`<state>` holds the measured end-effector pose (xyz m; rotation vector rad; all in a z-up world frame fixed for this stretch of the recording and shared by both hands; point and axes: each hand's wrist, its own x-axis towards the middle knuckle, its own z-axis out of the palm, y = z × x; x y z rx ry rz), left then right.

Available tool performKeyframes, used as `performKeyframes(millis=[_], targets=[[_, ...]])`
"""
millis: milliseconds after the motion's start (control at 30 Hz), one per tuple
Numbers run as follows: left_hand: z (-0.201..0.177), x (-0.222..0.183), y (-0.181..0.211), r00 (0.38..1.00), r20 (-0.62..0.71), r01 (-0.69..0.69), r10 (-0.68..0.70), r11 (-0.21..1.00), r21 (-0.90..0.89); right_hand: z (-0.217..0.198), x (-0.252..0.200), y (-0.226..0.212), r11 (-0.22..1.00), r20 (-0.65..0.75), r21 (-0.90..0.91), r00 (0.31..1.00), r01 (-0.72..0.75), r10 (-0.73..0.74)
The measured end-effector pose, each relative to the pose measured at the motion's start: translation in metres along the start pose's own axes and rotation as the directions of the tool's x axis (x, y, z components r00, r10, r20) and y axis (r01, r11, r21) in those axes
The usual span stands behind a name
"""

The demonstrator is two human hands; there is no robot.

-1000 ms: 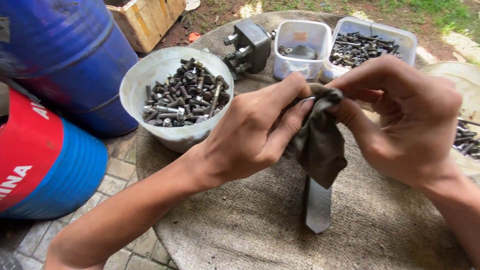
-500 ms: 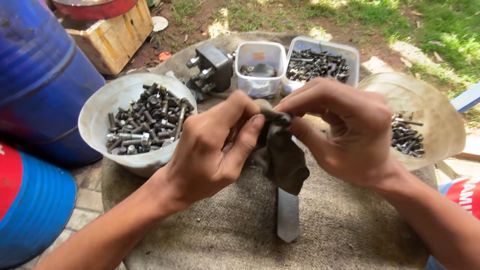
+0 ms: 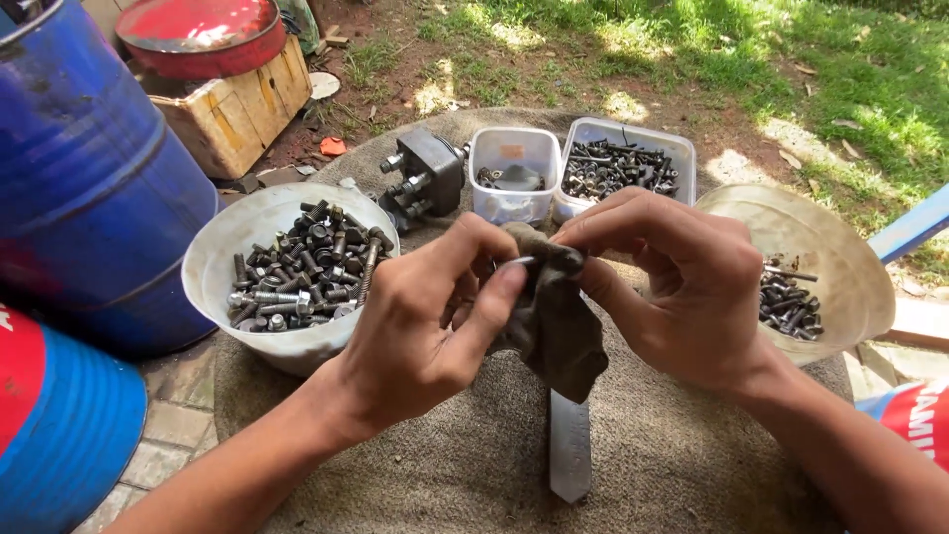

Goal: Cleaning used bolts by scrubbing them with a wire brush and wiping them with a cloth to remove rust or debris.

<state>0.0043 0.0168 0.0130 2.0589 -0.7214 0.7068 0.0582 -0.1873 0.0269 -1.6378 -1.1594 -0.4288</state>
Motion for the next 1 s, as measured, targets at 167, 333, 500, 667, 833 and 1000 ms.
performKeyframes(millis=[167, 333, 500, 667, 833, 1000], targets=[[-0.001, 0.000, 0.000, 1.000, 0.005, 0.001, -0.001, 1.000, -0.028, 0.000, 0.003, -0.005, 0.997, 0.036, -0.055, 0.998, 0.055, -0.053], [-0.001, 0.000, -0.004, 0.994, -0.064, 0.081, -0.089, 0.989, -0.121, -0.006, 0.002, 0.003, 0.995, 0.048, -0.021, 0.994, 0.095, -0.094], [0.001, -0.001, -0.011, 0.991, -0.101, 0.080, -0.089, 0.992, -0.098, -0.009, 0.002, 0.007, 0.998, -0.037, 0.000, 0.997, 0.062, -0.062], [-0.004, 0.004, -0.001, 0.991, -0.110, 0.075, -0.083, 0.995, -0.071, -0.006, 0.005, 0.003, 0.997, 0.015, -0.048, 0.998, 0.054, -0.054], [-0.005, 0.005, -0.001, 0.990, -0.127, 0.042, -0.052, 0.996, -0.078, -0.006, 0.004, 0.007, 1.000, 0.002, 0.006, 1.000, 0.013, -0.013], [-0.004, 0.003, -0.002, 0.984, -0.177, -0.026, 0.033, 0.999, 0.041, -0.007, 0.002, 0.010, 0.998, -0.002, 0.020, 0.998, -0.057, 0.057]])
